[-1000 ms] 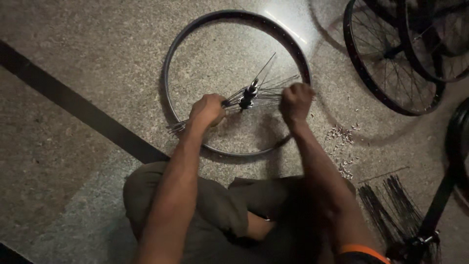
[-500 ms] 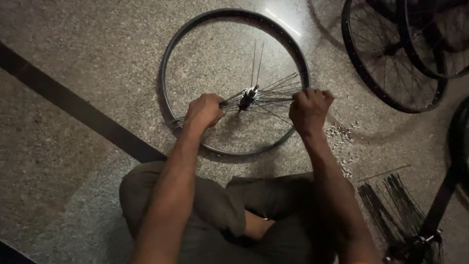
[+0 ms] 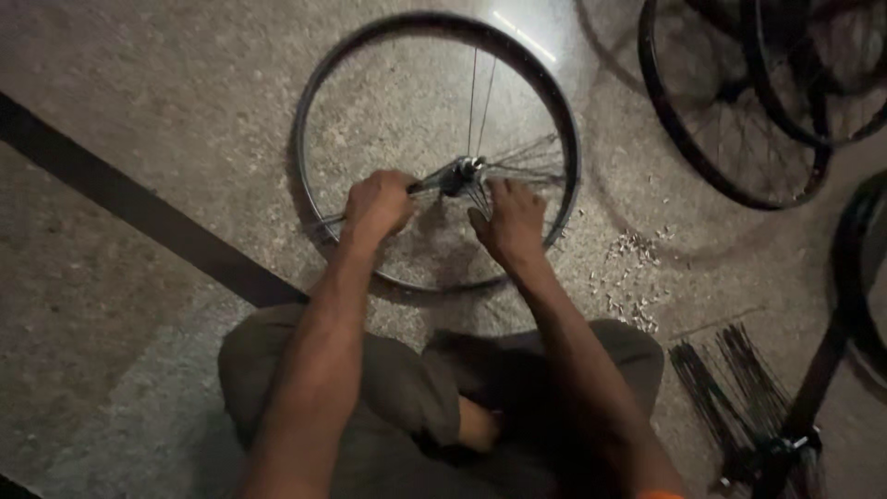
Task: The person sits on the floor and assembles a bicycle wheel by inserting spokes into the hub and rim. They thread the spoke ends through the rim holes and secure them with nipples, working systematically around the wheel. The person handles the wheel, spokes, and nipples by hand.
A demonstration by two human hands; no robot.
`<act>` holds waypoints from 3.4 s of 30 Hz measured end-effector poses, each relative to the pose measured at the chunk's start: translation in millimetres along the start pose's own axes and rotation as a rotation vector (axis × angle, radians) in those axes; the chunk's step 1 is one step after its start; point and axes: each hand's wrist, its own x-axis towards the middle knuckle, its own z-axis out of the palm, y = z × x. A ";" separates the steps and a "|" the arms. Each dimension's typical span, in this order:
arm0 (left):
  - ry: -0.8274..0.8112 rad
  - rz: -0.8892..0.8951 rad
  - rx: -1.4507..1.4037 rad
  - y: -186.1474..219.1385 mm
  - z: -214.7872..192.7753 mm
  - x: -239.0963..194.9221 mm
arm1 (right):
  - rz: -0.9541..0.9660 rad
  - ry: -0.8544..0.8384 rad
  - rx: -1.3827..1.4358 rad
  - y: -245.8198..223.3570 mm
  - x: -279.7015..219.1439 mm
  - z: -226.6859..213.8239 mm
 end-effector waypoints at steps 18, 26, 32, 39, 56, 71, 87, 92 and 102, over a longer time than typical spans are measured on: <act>0.086 -0.066 -0.074 -21.7 15.0 18.8 | 0.452 -0.458 0.422 -10.5 -19.8 5.8; 0.541 0.105 0.062 -29.0 24.1 18.1 | 1.107 -0.372 1.519 -58.7 -52.0 4.3; 0.851 0.312 0.170 -1.7 29.5 -4.2 | 1.100 -0.342 1.649 -58.1 -44.2 16.3; 0.477 0.046 -0.333 42.4 71.1 -20.6 | 1.012 -0.302 1.642 -58.4 -35.3 27.3; 0.574 0.036 -0.645 24.4 115.4 14.0 | 1.095 -0.226 1.404 -14.5 -43.9 54.2; 0.528 -0.042 -0.701 39.4 103.6 7.8 | 0.965 -0.259 1.260 10.7 -38.3 48.5; 0.269 -0.154 -1.129 30.9 110.4 19.5 | 1.080 -0.408 1.610 -30.1 -35.0 -4.1; 0.076 -0.125 -1.133 33.0 98.5 15.3 | 0.972 -0.545 1.525 -23.6 -26.6 -14.3; 0.258 0.020 -0.191 44.9 58.3 -18.0 | 0.648 -0.597 0.894 -13.6 -31.6 -0.8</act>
